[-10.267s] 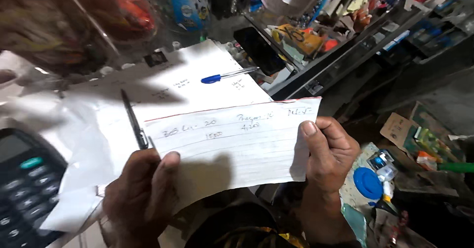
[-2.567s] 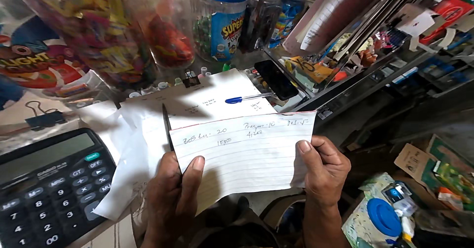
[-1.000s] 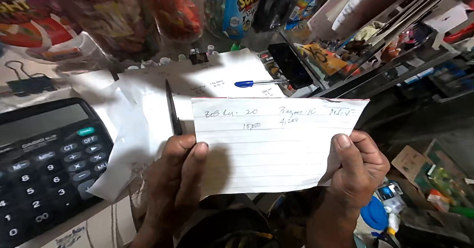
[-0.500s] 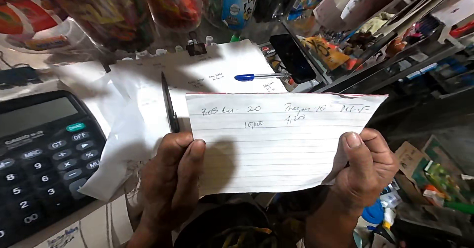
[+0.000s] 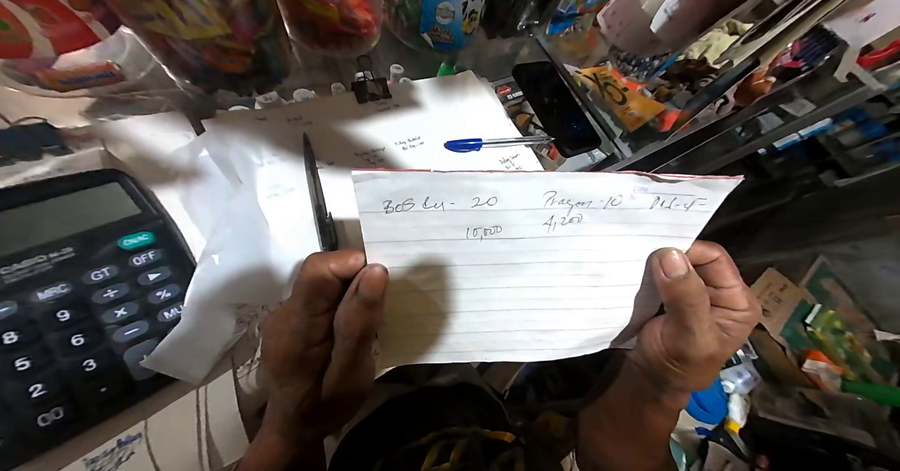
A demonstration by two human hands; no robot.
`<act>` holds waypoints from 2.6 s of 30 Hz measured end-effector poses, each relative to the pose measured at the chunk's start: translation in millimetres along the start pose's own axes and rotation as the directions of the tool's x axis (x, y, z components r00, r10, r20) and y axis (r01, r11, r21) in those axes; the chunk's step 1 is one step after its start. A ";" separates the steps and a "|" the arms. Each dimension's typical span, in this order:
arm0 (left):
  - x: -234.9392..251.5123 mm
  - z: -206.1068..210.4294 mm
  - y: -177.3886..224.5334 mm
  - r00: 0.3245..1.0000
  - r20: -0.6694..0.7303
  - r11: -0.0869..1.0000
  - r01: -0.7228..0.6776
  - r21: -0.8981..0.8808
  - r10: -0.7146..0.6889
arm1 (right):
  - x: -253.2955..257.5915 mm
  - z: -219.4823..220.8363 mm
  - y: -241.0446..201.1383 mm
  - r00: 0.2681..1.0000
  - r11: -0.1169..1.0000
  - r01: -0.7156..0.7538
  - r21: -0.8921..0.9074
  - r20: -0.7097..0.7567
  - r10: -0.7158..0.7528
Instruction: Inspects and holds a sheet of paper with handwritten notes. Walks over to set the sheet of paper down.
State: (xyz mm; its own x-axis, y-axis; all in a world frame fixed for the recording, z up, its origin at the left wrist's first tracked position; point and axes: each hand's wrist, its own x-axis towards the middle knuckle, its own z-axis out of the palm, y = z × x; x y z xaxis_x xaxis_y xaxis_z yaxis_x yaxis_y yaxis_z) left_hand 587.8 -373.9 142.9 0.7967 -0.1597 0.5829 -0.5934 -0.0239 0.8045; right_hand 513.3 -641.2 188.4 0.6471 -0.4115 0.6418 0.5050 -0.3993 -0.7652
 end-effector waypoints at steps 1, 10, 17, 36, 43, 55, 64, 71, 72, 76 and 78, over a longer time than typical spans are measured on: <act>0.1 0.2 -0.1 1.000 0.000 1.000 -0.002 0.000 0.002 | 0.0 -0.2 0.1 1.000 1.000 0.001 -0.003 -0.004 -0.001; 0.8 1.3 -1.9 1.000 -0.013 0.999 0.006 -0.032 -0.006 | 0.3 -1.7 -0.1 1.000 1.000 0.012 0.014 0.001 -0.012; 0.7 2.2 -1.7 0.999 -0.031 1.000 0.017 -0.017 -0.018 | -0.1 -1.9 1.7 1.000 0.999 0.030 0.020 0.000 -0.030; 0.9 3.7 -3.0 0.998 -0.054 1.000 0.021 -0.004 -0.022 | -0.3 2.5 -2.2 0.998 0.998 0.058 0.029 -0.002 -0.058; 1.3 3.9 -4.0 0.999 -0.042 1.000 0.005 -0.021 -0.006 | -0.8 2.5 -2.1 0.998 0.998 0.055 0.024 -0.007 -0.055; 1.7 3.5 -3.2 0.999 -0.042 1.000 0.016 -0.018 -0.017 | -0.4 1.6 -0.3 0.998 0.998 0.061 0.018 -0.003 -0.061; 1.8 3.4 -3.0 0.999 -0.042 1.000 0.010 0.010 -0.010 | -0.1 1.1 -1.0 0.998 0.998 0.061 0.023 0.002 -0.061; 2.4 3.8 -2.6 0.999 -0.043 1.000 0.009 0.000 -0.009 | -0.8 1.0 -1.3 0.998 0.998 0.062 0.020 -0.007 -0.062; 2.2 3.9 -2.8 0.999 -0.042 1.000 0.009 -0.007 -0.010 | -0.8 0.8 -1.3 0.998 0.998 0.061 0.022 -0.004 -0.061; 1.5 3.8 -4.2 0.999 -0.047 1.000 0.008 -0.017 -0.009 | -1.0 1.0 -1.6 0.998 0.998 0.063 0.025 -0.005 -0.063; 1.4 3.5 -4.3 0.999 -0.046 1.000 0.010 -0.024 -0.011 | -1.1 1.2 -1.1 0.998 0.998 0.065 0.026 -0.006 -0.065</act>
State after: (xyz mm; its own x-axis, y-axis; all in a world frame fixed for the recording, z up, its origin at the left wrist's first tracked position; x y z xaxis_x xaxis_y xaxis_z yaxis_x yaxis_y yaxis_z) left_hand 591.0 -377.5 139.9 0.8078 -0.1142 0.5783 -0.5822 -0.0016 0.8130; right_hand 512.7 -639.3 188.5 0.6097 -0.3892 0.6905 0.5606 -0.4042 -0.7227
